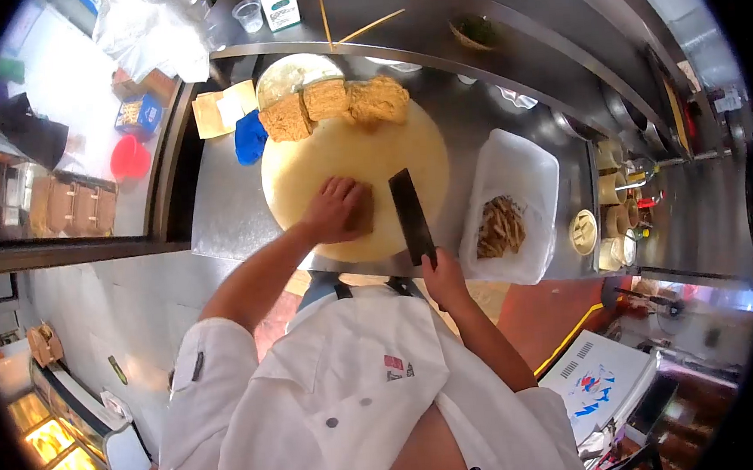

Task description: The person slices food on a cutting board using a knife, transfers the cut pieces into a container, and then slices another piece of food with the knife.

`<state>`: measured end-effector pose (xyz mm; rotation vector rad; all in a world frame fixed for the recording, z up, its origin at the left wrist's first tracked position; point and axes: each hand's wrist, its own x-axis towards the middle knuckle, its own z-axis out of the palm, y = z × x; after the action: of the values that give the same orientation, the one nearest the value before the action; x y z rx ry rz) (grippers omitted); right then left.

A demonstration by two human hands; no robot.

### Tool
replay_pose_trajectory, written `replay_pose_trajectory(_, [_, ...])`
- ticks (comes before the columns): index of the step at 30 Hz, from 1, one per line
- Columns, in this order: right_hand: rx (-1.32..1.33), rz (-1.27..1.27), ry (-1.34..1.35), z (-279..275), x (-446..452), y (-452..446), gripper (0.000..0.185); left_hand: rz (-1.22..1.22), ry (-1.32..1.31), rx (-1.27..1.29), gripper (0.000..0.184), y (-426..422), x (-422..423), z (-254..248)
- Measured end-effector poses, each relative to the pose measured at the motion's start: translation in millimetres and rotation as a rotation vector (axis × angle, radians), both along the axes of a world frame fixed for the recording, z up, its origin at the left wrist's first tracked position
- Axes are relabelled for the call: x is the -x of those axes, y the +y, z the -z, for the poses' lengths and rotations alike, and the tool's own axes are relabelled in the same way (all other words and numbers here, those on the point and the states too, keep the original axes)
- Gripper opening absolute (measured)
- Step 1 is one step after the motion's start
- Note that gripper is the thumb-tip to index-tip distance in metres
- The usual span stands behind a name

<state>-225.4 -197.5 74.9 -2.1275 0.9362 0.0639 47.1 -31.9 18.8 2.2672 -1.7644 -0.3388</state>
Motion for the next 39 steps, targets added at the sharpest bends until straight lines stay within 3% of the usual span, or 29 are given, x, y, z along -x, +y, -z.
replay_pose_trajectory(4, [0.023, -0.038, -0.034, -3, -6, 1, 0.026, -0.536, 0.074, 0.129, 0.107, -10, 41, 2])
replay_pose_trajectory(7, [0.026, -0.075, 0.003, -4, -21, -1, 0.025, -0.604, 0.061, 0.117, 0.108, -11, 50, -4])
replay_pose_trajectory(11, [0.143, -0.225, 0.022, -11, -45, -6, 0.026, -0.55, -0.011, 0.143, 0.097, 1, 40, -13])
replay_pose_trajectory(13, [0.171, -0.26, 0.028, -19, -57, -2, 0.025, -0.3, 0.011, 0.287, 0.073, 8, 26, 0])
replay_pose_trajectory(14, [0.2, -0.293, 0.032, -23, -62, 1, 0.024, -0.296, 0.015, 0.284, 0.073, 10, 20, 6])
replay_pose_trajectory(16, [0.209, -0.333, 0.067, -31, -70, 4, 0.023, -0.133, -0.013, 0.356, 0.05, 11, 10, 17])
replay_pose_trajectory(20, [0.277, -0.358, 0.095, -21, -68, 13, 0.021, -0.044, -0.014, 0.112, 0.043, 4, 0, 50])
replay_pose_trajectory(23, [0.253, -0.382, 0.203, -43, -69, 19, 0.019, -0.056, 0.005, 0.092, 0.039, 3, -2, 30])
replay_pose_trajectory(25, [0.256, -0.383, 0.192, -49, -65, 19, 0.018, -0.074, -0.007, 0.338, 0.039, 4, 1, 0])
replay_pose_trajectory(29, [0.239, -0.391, 0.216, -51, -59, 18, 0.015, -0.013, -0.013, 0.133, 0.041, 2, -10, 60])
replay_pose_trajectory(32, [0.229, -0.384, 0.188, -40, -63, 17, 0.012, 0.02, -0.012, 0.071, 0.042, 2, -9, 41])
replay_pose_trajectory(34, [0.22, -0.384, 0.206, -36, -74, 18, 0.011, -0.026, 0.022, 0.341, 0.043, 3, -7, 9])
replay_pose_trajectory(37, [0.229, -0.385, 0.173, -14, -84, 20, 0.012, -0.037, -0.001, 0.357, 0.044, 0, -6, 14])
replay_pose_trajectory(39, [0.247, -0.38, 0.127, 6, -88, 18, 0.013, -0.005, -0.021, 0.258, 0.045, 4, -10, 58])
